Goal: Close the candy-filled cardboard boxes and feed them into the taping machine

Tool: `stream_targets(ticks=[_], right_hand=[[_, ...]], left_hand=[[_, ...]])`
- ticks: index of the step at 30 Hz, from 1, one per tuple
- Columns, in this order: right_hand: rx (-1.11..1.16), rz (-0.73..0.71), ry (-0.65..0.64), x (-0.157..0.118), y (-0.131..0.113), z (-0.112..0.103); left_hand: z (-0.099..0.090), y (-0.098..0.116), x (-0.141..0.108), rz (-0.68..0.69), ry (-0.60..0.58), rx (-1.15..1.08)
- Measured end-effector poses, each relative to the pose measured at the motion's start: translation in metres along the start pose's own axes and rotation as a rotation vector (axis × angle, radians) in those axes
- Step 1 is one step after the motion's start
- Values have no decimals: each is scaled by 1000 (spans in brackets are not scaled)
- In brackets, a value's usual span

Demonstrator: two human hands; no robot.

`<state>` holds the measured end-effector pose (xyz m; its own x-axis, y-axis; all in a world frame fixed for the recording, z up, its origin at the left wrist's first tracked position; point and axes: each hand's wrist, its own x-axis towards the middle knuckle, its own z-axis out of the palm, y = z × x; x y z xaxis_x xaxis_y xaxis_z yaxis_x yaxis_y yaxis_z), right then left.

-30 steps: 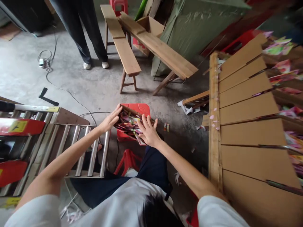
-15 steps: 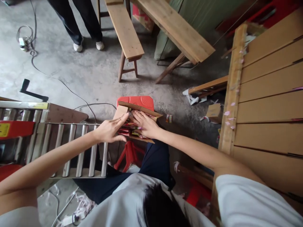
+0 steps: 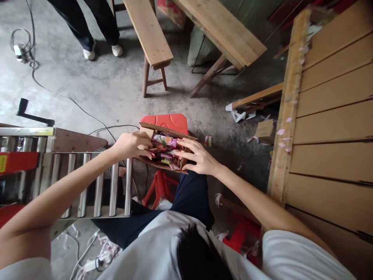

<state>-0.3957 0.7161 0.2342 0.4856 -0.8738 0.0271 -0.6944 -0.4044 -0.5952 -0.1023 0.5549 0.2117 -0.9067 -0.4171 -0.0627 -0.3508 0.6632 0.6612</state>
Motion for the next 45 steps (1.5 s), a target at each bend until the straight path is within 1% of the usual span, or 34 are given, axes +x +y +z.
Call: stream_targets(ticks=[3, 5, 9, 11, 12, 14, 16, 18, 19, 21, 23, 25, 26, 27, 28, 30, 31, 32, 33, 34, 35, 37, 38, 39, 40, 41, 42, 43, 44, 45], right_hand=[[-52, -57, -18, 5, 3, 21], [-83, -55, -38, 14, 2, 36], [-194, 84, -39, 34, -4, 56], [-232, 152, -75, 43, -6, 60], [-246, 181, -97, 46, -7, 61], [-262, 218, -138, 50, -10, 60], [-272, 224, -164, 52, -12, 59], [-292, 202, -182, 52, -13, 58], [-303, 190, -185, 53, -11, 58], [-306, 165, -188, 55, -7, 58], [-255, 136, -219, 57, 1, 54], [-128, 99, -271, 56, 6, 45], [-38, 85, -273, 54, 8, 37], [60, 80, -239, 51, 8, 26], [154, 84, -168, 47, 8, 14], [261, 132, 72, 43, 6, -13], [258, 167, 200, 44, 5, -26], [221, 208, 302, 48, 5, -35], [166, 252, 352, 54, 5, -40], [110, 295, 329, 62, 5, -40], [64, 330, 241, 69, 4, -35], [-28, 374, -13, 75, -4, -10], [-89, 383, -103, 73, -10, 6], [-164, 383, -146, 68, -17, 23], [-245, 377, -139, 60, -22, 38], [-316, 368, -104, 51, -27, 49], [-364, 353, -65, 42, -29, 57], [-385, 333, -33, 35, -28, 62], [-386, 311, -7, 29, -26, 64], [-376, 289, 17, 26, -22, 63]], left_hand=[[4, 2, 13, 68, -49, 48], [13, 3, 23, 55, -80, 106], [33, -4, 52, 6, -108, 264], [36, -9, 65, -34, -147, 340], [35, -10, 68, -59, -177, 364], [28, -7, 63, -79, -241, 339], [20, 2, 44, -30, -265, 212], [14, 15, 18, 42, -244, 101], [14, 21, 6, 63, -222, 86], [17, 29, -7, 44, -184, 135], [24, 28, -4, -10, -144, 205], [32, 18, 12, -29, -98, 238], [35, 12, 22, -24, -67, 240], [39, 7, 31, -15, -34, 238], [42, 3, 37, -12, -2, 238], [50, 0, 43, -36, 55, 251], [55, 2, 42, -70, 95, 261], [60, 5, 39, -125, 149, 268], [65, 8, 36, -204, 220, 270], [69, 12, 32, -304, 307, 265], [73, 15, 29, -410, 398, 252], [77, 16, 24, -579, 571, 198], [77, 15, 21, -610, 635, 153], [77, 12, 18, -604, 691, 96], [76, 9, 15, -577, 753, 33], [77, 7, 10, -545, 832, -27], [79, 6, 4, -532, 937, -75], [85, 8, -2, -555, 1064, -116], [95, 13, -9, -618, 1194, -160], [110, 20, -14, -712, 1304, -231]])
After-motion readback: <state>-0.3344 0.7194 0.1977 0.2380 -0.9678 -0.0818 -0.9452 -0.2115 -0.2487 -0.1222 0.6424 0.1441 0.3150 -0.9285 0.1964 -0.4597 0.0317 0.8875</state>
